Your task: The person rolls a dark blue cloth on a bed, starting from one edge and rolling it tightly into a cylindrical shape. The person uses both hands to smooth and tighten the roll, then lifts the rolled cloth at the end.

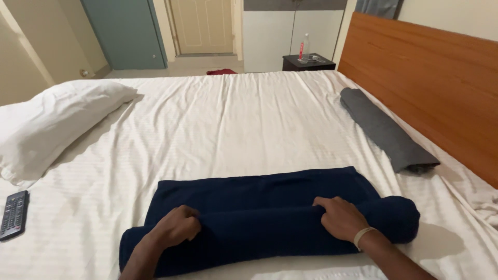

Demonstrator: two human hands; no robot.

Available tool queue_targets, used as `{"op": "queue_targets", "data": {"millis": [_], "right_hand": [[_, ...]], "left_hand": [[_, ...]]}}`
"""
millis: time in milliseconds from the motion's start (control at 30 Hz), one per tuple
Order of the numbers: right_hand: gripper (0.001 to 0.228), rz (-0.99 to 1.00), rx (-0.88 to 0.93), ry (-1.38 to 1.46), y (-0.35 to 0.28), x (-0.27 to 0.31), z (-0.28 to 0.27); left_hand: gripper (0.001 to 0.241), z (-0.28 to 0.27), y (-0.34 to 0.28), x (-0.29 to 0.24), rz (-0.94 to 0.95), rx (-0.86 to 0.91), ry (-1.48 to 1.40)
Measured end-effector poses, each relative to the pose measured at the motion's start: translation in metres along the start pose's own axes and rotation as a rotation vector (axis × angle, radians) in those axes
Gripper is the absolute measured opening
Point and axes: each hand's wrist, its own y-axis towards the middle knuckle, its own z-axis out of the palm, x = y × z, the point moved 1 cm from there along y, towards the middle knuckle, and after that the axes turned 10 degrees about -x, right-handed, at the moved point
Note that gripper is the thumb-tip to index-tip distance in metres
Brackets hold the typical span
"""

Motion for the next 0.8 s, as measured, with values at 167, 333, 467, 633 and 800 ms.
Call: {"op": "queue_targets", "data": {"millis": [167,333,467,633,800], "right_hand": [[0.050,0.055,0.039,-0.001,0.019,0.000,0.007],[0.050,0.077,0.065,0.019,0.042,-0.020,0.031],[0.050,0.055,0.050,0.053,0.048,-0.008,0.026],[0.043,0.233,0.056,0.005,0.031,0.022,0.006],[0.017,-0.515,-0.683,0.118,0.013,0.050,0.004]], "left_hand": [[0.024,0.001,0.017,0.000,-0.006,0.023,0.008],[0.032,0.009,0.029,0.005,-0.023,-0.053,0.136],[0.041,0.012,0.028,-0.005,-0.008,-0.190,0.256],[0.038,0.025,0.022,-0.018,-0.023,-0.223,0.470],[0.040,0.051,0.017,-0.031,0.471,-0.608,0.415]]}}
